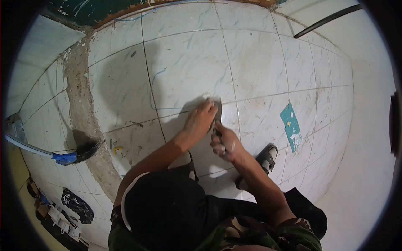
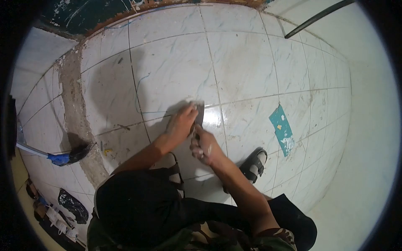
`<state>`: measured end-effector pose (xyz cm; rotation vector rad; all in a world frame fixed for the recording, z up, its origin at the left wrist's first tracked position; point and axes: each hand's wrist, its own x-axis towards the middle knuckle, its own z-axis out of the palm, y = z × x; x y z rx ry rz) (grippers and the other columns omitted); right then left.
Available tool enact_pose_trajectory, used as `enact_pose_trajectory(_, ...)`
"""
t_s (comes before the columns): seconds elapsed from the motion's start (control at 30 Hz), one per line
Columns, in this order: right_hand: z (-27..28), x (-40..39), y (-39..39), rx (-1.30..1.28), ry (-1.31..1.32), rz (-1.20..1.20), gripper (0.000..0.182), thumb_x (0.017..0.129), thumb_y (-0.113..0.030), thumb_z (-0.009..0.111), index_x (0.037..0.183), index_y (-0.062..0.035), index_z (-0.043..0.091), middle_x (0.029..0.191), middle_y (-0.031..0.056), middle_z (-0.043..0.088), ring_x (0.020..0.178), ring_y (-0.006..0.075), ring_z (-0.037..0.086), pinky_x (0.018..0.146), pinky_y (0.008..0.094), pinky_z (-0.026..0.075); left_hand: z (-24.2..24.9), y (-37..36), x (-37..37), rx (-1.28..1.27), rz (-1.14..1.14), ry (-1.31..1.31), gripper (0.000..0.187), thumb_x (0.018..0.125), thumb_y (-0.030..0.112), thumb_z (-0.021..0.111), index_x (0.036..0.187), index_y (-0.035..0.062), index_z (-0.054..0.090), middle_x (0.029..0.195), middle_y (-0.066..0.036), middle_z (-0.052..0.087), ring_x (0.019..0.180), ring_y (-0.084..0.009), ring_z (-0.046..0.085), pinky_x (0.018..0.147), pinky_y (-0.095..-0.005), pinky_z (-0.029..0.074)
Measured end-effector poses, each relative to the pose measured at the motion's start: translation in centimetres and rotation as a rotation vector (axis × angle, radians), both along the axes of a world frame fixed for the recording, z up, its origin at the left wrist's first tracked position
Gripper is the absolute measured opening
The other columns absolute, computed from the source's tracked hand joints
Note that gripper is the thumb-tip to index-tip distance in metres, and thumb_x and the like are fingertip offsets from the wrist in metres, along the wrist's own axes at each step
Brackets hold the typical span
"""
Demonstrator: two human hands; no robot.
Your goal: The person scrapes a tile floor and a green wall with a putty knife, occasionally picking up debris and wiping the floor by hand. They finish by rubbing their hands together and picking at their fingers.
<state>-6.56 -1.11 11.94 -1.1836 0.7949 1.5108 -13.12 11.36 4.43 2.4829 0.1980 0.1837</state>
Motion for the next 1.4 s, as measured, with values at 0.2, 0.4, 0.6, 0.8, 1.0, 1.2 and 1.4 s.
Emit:
enact_pose_trajectory(0.2,2.2,-1.6,0.8,-0.045,-0.042,0.045,0.033,0.107,-0.042,0.04,0.082,-0.0207,0.039,0.059,-0.0065,0.03,0.041,0.0077,0.023,0.035,0.0242,0.016,-0.1,-0.8,-0.4,0.042,0.048,0.113,0.031,0.077,0.001,0.069,0.107,-0.0015,0.061,0.121,-0.019,0.06,0.114,-0.0328,0.064,0.093,-0.0346,0.055)
enact_pose_trajectory(0.4,0.2,-0.1,2.2,0.034,-0.055,0.049,0.033,0.108,-0.042,0.039,0.083,-0.0195,0.038,0.06,-0.0062,0.031,0.041,0.0064,0.023,0.035,0.0239,0.016,-0.5,1.1,1.0,-0.033,0.141,0.011,0.038,0.076,-0.007,0.065,0.114,-0.0045,0.06,0.128,-0.023,0.058,0.115,-0.0386,0.062,0.093,-0.0425,0.055)
enact_pose_trajectory(0.6,1.1,-0.4,0.8,0.02,0.073,0.073,0.037,0.109,-0.043,0.037,0.081,-0.019,0.038,0.056,-0.0071,0.026,0.041,0.0068,0.022,0.034,0.0234,0.015,-0.5,0.0,-1.6,-0.047,0.092,0.011,0.031,0.08,-0.002,0.065,0.111,-0.0018,0.062,0.126,-0.024,0.059,0.112,-0.0351,0.064,0.092,-0.0374,0.055)
enact_pose_trajectory(0.8,1.7,-0.6,2.3,0.004,-0.04,0.095,0.036,0.108,-0.043,0.039,0.08,-0.0192,0.039,0.056,-0.0074,0.028,0.04,0.007,0.022,0.034,0.0251,0.015,0.3,0.5,-0.8,-0.02,0.12,0.133,0.032,0.081,0.002,0.065,0.111,-0.002,0.059,0.127,-0.023,0.059,0.116,-0.0345,0.062,0.093,-0.0401,0.054)
enact_pose_trajectory(1.0,0.7,-0.3,2.2,-0.093,-0.048,0.119,0.036,0.107,-0.043,0.041,0.079,-0.0197,0.04,0.056,-0.0065,0.032,0.039,0.0061,0.022,0.034,0.0241,0.014,-0.1,0.5,-1.5,-0.06,0.126,0.078,0.033,0.08,0.001,0.066,0.112,-0.002,0.06,0.128,-0.024,0.058,0.12,-0.0348,0.061,0.095,-0.0394,0.054)
enact_pose_trajectory(1.2,1.6,-2.2,2.8,-0.084,-0.131,0.251,0.035,0.107,-0.043,0.042,0.082,-0.019,0.042,0.056,-0.007,0.029,0.04,0.0082,0.024,0.035,0.0267,0.017,0.3,0.6,-3.4,-0.005,0.203,0.089,0.033,0.078,-0.001,0.067,0.11,-0.001,0.06,0.129,-0.024,0.058,0.117,-0.0358,0.062,0.093,-0.0403,0.055)
enact_pose_trajectory(1.4,0.0,-3.3,4.7,-0.086,-0.114,0.35,0.033,0.103,-0.043,0.049,0.088,-0.0132,0.048,0.058,-0.0026,0.034,0.041,0.0126,0.033,0.038,0.03,0.026,-0.8,2.1,-6.4,-0.032,0.341,0.034,0.03,0.081,0.001,0.062,0.11,-0.0012,0.059,0.12,-0.021,0.06,0.113,-0.0364,0.061,0.095,-0.0419,0.053)
